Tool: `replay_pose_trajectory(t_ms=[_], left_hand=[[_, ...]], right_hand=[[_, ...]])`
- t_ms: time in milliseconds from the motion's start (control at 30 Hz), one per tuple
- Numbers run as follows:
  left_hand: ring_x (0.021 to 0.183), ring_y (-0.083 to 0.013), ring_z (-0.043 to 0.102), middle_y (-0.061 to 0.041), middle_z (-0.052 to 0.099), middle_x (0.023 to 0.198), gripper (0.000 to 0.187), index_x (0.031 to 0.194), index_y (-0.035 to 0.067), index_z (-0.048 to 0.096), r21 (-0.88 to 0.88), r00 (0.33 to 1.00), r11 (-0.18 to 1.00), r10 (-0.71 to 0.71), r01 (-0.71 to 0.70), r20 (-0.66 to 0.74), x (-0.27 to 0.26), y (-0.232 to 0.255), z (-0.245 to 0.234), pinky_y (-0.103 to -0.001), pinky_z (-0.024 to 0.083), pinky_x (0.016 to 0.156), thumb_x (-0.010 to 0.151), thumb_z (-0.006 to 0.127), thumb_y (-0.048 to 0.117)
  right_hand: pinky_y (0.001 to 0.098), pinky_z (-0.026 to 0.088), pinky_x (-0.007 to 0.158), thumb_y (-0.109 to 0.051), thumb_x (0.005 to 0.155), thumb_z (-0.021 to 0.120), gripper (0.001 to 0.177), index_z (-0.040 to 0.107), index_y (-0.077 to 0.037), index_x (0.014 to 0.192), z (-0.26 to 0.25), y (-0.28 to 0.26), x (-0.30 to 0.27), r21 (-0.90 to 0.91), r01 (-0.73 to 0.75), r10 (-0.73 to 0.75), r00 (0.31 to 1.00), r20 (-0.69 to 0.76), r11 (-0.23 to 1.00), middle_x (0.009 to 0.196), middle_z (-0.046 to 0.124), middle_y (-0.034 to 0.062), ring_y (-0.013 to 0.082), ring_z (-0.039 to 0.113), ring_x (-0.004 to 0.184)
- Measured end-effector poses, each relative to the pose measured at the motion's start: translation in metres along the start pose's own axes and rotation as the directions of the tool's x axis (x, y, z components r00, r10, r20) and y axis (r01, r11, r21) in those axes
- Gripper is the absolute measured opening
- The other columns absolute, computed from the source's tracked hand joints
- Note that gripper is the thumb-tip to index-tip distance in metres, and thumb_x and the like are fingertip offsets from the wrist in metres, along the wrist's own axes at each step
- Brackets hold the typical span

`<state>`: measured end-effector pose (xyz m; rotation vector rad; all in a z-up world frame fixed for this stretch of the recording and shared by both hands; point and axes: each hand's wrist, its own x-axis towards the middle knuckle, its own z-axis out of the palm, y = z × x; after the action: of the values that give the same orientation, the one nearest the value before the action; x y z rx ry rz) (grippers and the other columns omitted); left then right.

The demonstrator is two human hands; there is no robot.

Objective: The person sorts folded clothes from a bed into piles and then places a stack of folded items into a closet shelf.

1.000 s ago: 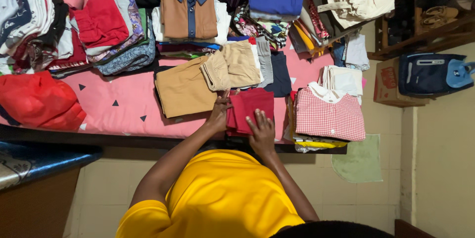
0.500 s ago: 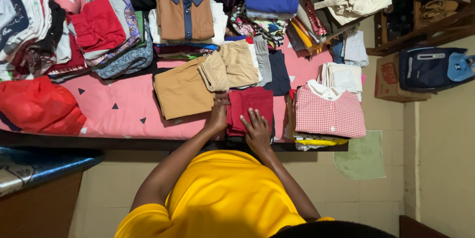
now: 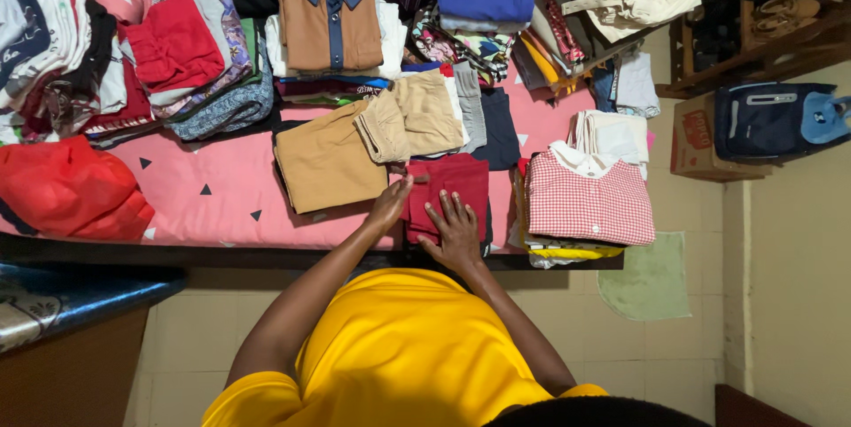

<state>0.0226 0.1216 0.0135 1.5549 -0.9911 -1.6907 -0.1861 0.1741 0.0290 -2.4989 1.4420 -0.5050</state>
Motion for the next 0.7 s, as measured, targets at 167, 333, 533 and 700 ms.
replay_pose_trajectory(t_ms=[167,333,533,700], left_hand=[[0.122,-0.0243,0.061,-0.017,0.065,0.132,0.073,0.141,0.001,0.05,-0.003,1.0,1.0,0.01,-0.01,-0.022,-0.018,0.028,0.014,-0.035,0.047,0.101,0.086,0.07,0.045],[0.115,-0.0274,0.065,-0.02,0.066,0.128,0.069,0.139,-0.004,0.051,0.104,0.996,0.994,0.033,-0.024,-0.085,-0.007,0.031,0.032,-0.037,0.052,0.096,0.086,0.077,0.032],[0.097,-0.0275,0.064,-0.02,0.06,0.114,0.068,0.144,0.008,0.045,-0.086,0.985,0.981,-0.175,0.174,0.0,0.004,0.048,0.046,-0.041,0.061,0.073,0.087,0.074,0.031],[0.1,-0.0201,0.063,-0.014,0.063,0.12,0.073,0.152,0.0,0.048,-0.273,0.951,0.962,0.079,0.006,0.298,0.037,0.038,0.036,-0.03,0.054,0.079,0.101,0.069,0.047]], right_hand=[[0.0593,0.022,0.118,-0.07,0.078,0.073,0.096,0.046,-0.014,0.151,-0.004,0.004,0.001,0.043,0.023,-0.024,0.999,0.029,0.999,0.164,0.031,0.0186,0.0389,0.025,0.153],[0.0618,0.02,0.117,-0.058,0.066,0.085,0.108,0.038,-0.002,0.146,-0.008,0.015,-0.003,0.217,-0.016,0.006,0.999,0.046,0.976,0.158,0.031,0.0219,0.0429,0.025,0.149],[0.053,0.039,0.118,-0.008,0.069,0.081,0.09,0.041,-0.005,0.149,-0.002,0.028,-0.011,0.259,0.027,0.042,0.965,-0.258,0.966,0.154,0.051,0.0195,0.0414,0.046,0.146],[0.0429,0.055,0.099,-0.006,0.09,0.077,0.055,0.058,-0.001,0.142,-0.019,0.064,-0.004,0.259,-0.322,0.392,0.871,-0.297,0.911,0.119,0.07,0.0223,0.0348,0.07,0.111]])
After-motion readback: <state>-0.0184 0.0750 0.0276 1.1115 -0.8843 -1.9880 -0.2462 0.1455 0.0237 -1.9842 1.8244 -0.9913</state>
